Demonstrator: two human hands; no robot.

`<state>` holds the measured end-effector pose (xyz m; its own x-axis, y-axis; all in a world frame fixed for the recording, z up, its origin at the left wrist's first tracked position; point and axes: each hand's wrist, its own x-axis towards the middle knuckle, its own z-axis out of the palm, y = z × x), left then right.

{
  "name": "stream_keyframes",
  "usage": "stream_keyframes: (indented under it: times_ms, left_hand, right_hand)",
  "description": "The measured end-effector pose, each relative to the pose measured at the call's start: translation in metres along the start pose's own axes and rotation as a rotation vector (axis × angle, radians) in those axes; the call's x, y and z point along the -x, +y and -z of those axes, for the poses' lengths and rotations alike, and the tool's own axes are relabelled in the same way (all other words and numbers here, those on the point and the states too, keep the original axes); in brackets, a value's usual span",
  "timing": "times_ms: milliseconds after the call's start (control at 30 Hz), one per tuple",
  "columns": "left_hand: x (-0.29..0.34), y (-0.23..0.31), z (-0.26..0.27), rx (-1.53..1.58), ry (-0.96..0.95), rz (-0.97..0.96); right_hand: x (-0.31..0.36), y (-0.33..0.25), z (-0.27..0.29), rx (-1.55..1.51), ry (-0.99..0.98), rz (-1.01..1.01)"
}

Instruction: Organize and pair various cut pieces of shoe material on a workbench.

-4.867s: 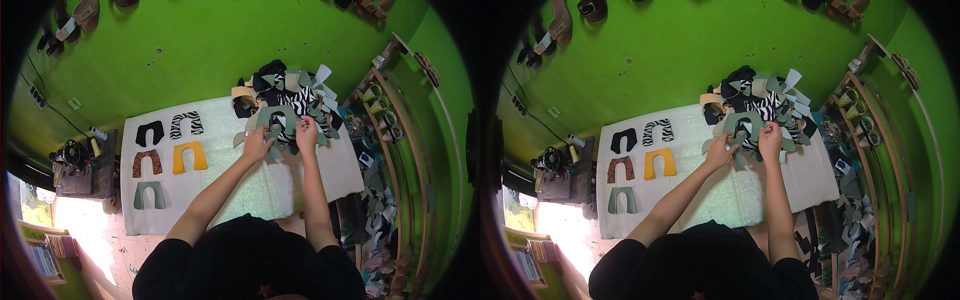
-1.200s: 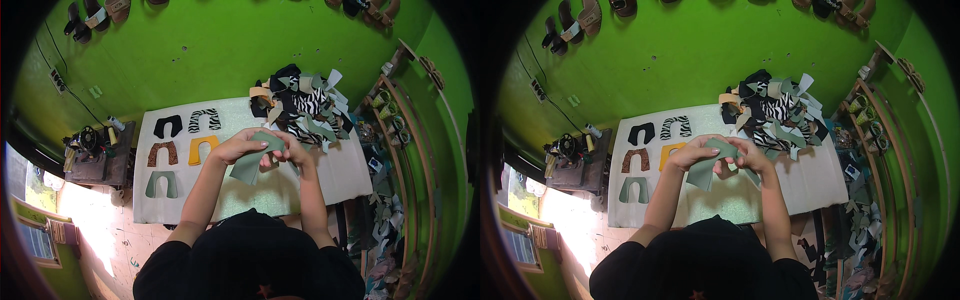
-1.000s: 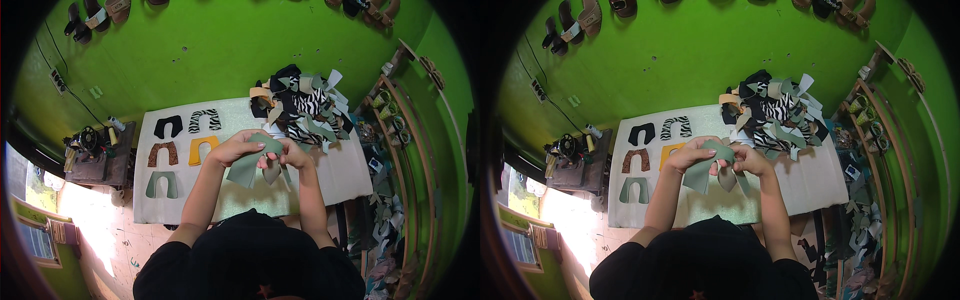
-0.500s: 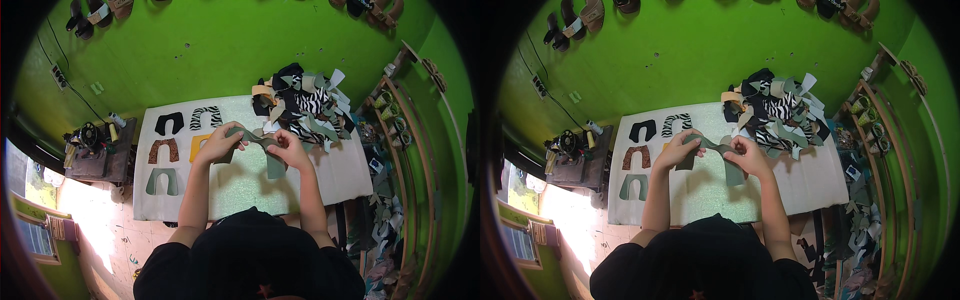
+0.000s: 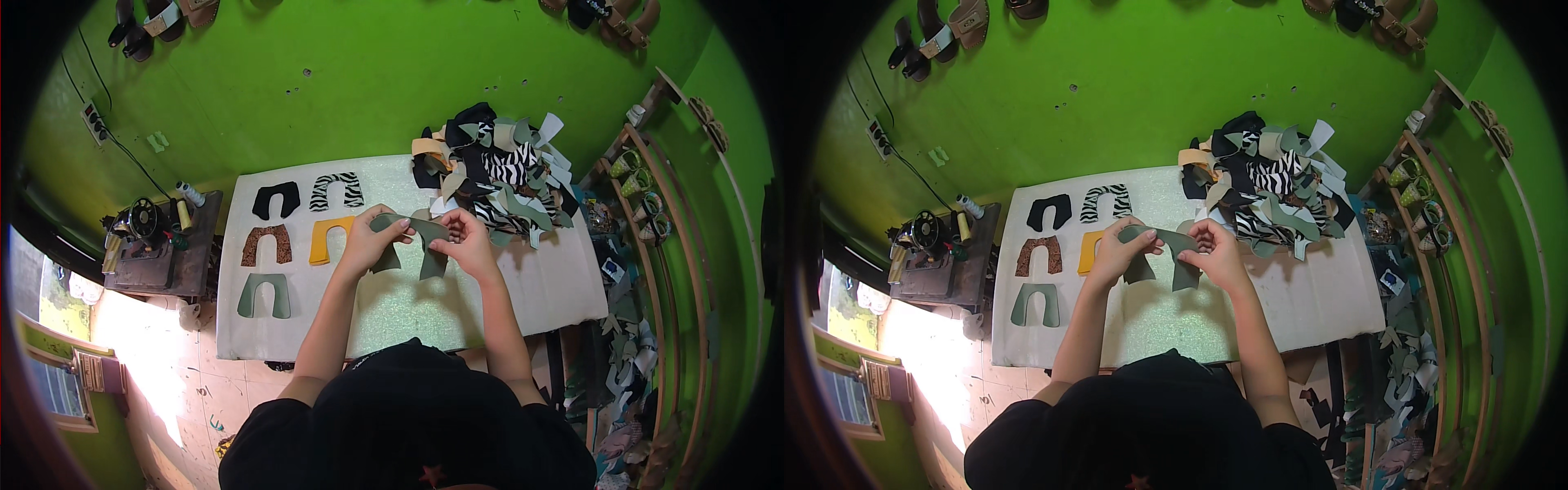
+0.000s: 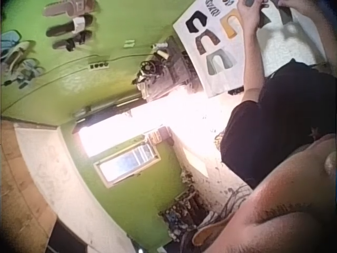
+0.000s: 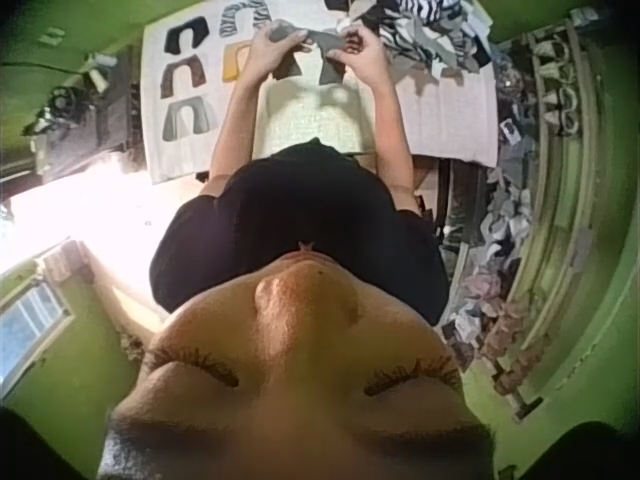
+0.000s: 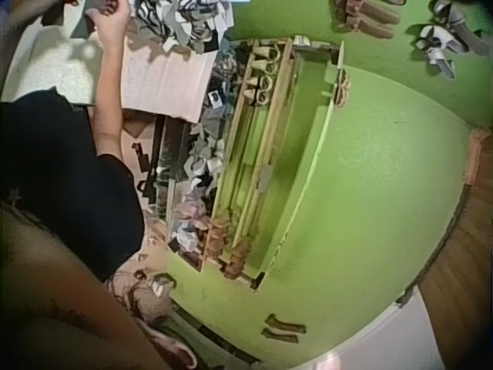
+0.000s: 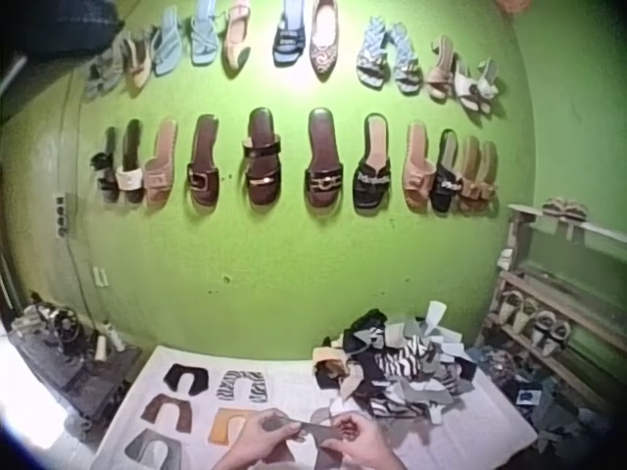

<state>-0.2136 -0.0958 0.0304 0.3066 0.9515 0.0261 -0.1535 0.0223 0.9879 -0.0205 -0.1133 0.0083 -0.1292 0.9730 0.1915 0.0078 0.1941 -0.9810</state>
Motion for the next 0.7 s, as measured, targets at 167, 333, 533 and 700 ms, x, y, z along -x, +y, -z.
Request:
stream_keyframes:
  times_ms: [167,333,533,700]
  left_hand:
    - [-0.003,0.000,-0.001,0.016,-0.091,0.004]
    - [-0.004,0.000,-0.003,0.028,-0.048,0.002]
    - [-0.007,0.000,0.007,-0.002,-0.070,-0.107]
    - [-0.010,0.009,0.013,-0.004,-0.101,-0.112]
  right_hand:
    - [0.002,0.011,-0.005,-0.021,0.069,-0.033]
    - [0.006,0.040,-0.013,0.028,0.251,0.089]
    - [0.002,0.059,-0.016,-0.356,0.150,0.010]
    - [-0.005,0.066,-0.025,-0.420,-0.029,-0.319]
